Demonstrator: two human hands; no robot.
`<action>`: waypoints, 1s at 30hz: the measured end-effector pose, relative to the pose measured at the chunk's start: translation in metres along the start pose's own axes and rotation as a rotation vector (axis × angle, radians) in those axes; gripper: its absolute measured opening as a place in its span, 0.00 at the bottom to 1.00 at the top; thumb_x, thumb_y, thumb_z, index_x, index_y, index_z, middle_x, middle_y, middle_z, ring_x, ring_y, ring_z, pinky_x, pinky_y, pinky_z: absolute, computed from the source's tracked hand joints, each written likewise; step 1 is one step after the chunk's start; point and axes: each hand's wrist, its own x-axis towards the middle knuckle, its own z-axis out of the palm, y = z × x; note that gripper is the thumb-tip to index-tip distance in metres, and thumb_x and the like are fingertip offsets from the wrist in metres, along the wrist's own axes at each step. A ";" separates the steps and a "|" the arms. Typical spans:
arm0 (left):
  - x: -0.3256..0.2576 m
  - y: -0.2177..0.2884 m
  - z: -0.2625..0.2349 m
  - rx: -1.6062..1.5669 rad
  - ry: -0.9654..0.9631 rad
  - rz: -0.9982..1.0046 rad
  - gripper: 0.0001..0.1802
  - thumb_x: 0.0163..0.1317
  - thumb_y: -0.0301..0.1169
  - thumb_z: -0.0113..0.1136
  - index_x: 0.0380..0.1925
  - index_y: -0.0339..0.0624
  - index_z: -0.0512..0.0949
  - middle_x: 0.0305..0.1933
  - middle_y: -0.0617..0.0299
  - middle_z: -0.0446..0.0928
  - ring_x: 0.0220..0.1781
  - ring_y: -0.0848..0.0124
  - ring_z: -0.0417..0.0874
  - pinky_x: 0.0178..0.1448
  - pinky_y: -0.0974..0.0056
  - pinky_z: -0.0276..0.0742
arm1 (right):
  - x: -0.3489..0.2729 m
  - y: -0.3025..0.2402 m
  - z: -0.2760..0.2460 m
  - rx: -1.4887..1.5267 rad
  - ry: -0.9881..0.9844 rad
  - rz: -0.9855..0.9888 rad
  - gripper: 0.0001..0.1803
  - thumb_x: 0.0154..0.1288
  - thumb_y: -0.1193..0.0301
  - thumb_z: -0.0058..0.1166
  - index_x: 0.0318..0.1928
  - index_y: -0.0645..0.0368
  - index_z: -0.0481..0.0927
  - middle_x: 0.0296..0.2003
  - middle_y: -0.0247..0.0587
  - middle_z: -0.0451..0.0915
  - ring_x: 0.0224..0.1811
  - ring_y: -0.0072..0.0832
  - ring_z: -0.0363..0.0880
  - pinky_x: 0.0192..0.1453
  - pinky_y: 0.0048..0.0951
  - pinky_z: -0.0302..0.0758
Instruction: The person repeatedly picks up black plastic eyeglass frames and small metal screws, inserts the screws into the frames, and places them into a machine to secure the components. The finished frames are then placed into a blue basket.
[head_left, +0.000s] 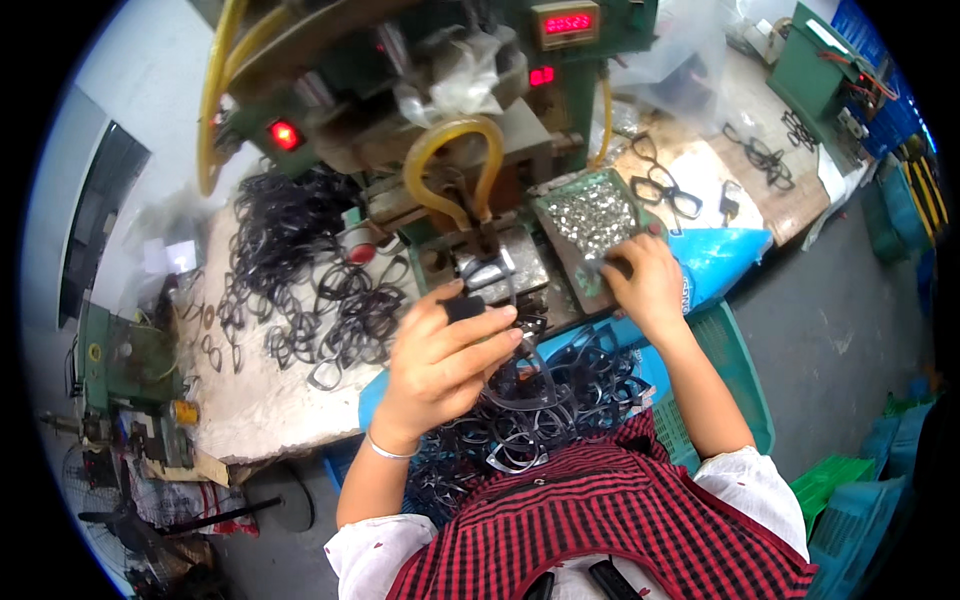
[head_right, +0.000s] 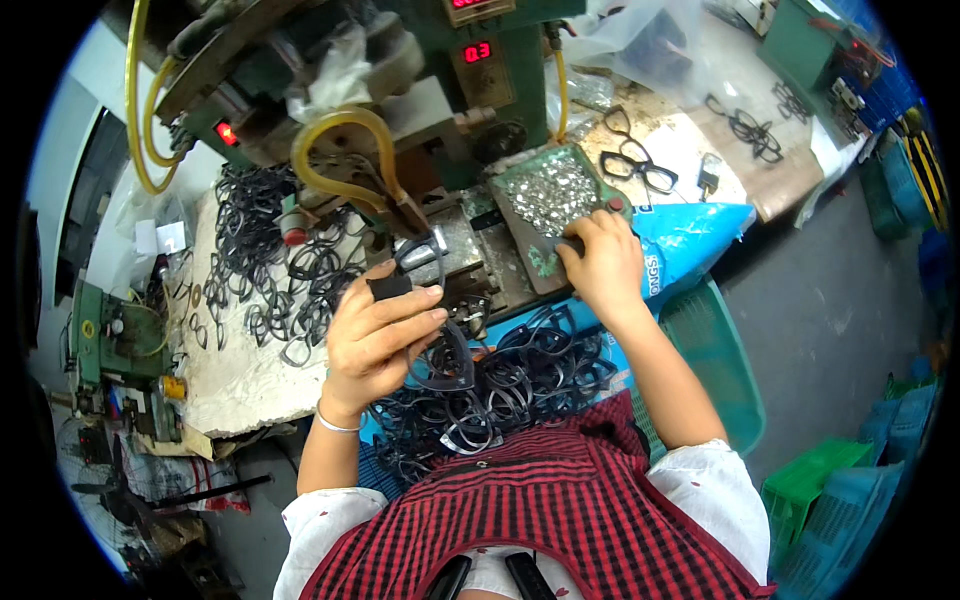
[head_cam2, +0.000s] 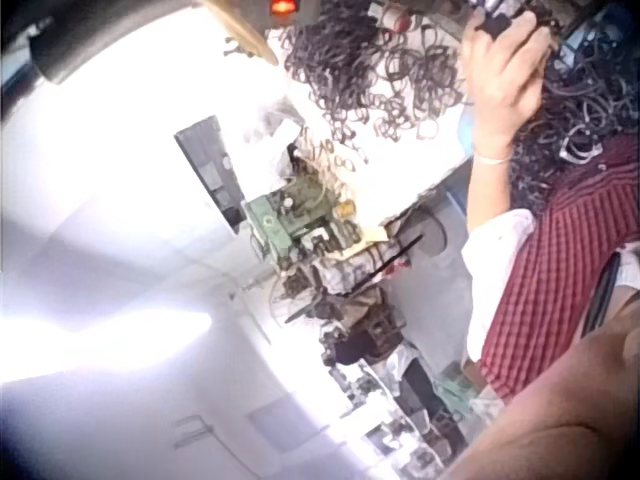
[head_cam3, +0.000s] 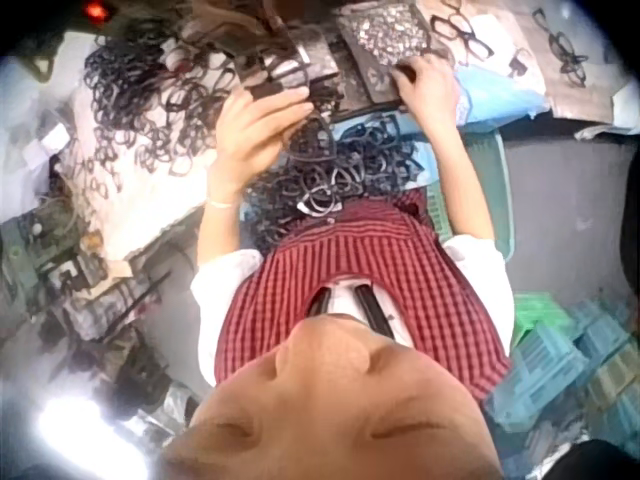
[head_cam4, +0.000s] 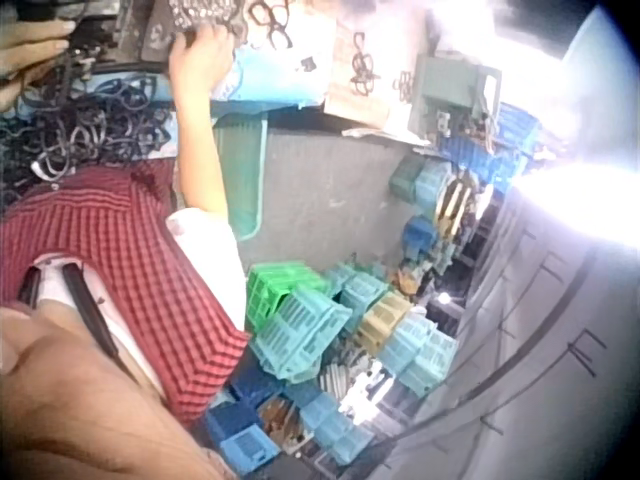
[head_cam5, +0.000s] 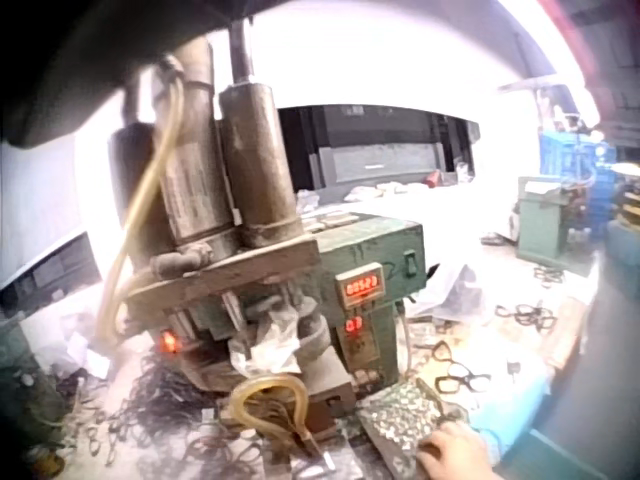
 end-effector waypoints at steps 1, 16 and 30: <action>-0.004 0.000 0.001 -0.002 0.016 -0.015 0.16 0.50 0.24 0.75 0.41 0.48 0.88 0.50 0.61 0.87 0.50 0.61 0.88 0.67 0.46 0.75 | 0.004 -0.001 0.009 -0.005 0.006 -0.013 0.04 0.54 0.71 0.66 0.31 0.55 0.85 0.33 0.41 0.80 0.43 0.44 0.79 0.47 0.44 0.77; -0.033 0.001 -0.098 0.438 0.848 -0.377 0.10 0.72 0.18 0.51 0.49 0.29 0.79 0.55 0.49 0.82 0.57 0.63 0.81 0.67 0.60 0.74 | 0.047 -0.007 0.033 0.029 0.171 -0.132 0.04 0.61 0.72 0.63 0.35 0.59 0.86 0.35 0.43 0.83 0.42 0.46 0.80 0.46 0.43 0.76; -0.074 -0.141 0.014 0.731 0.210 -0.878 0.09 0.70 0.35 0.56 0.34 0.41 0.76 0.32 0.46 0.81 0.37 0.45 0.81 0.39 0.43 0.75 | -0.017 0.031 -0.010 0.452 0.118 0.283 0.06 0.60 0.79 0.64 0.39 0.61 0.87 0.36 0.40 0.85 0.38 0.30 0.82 0.45 0.29 0.77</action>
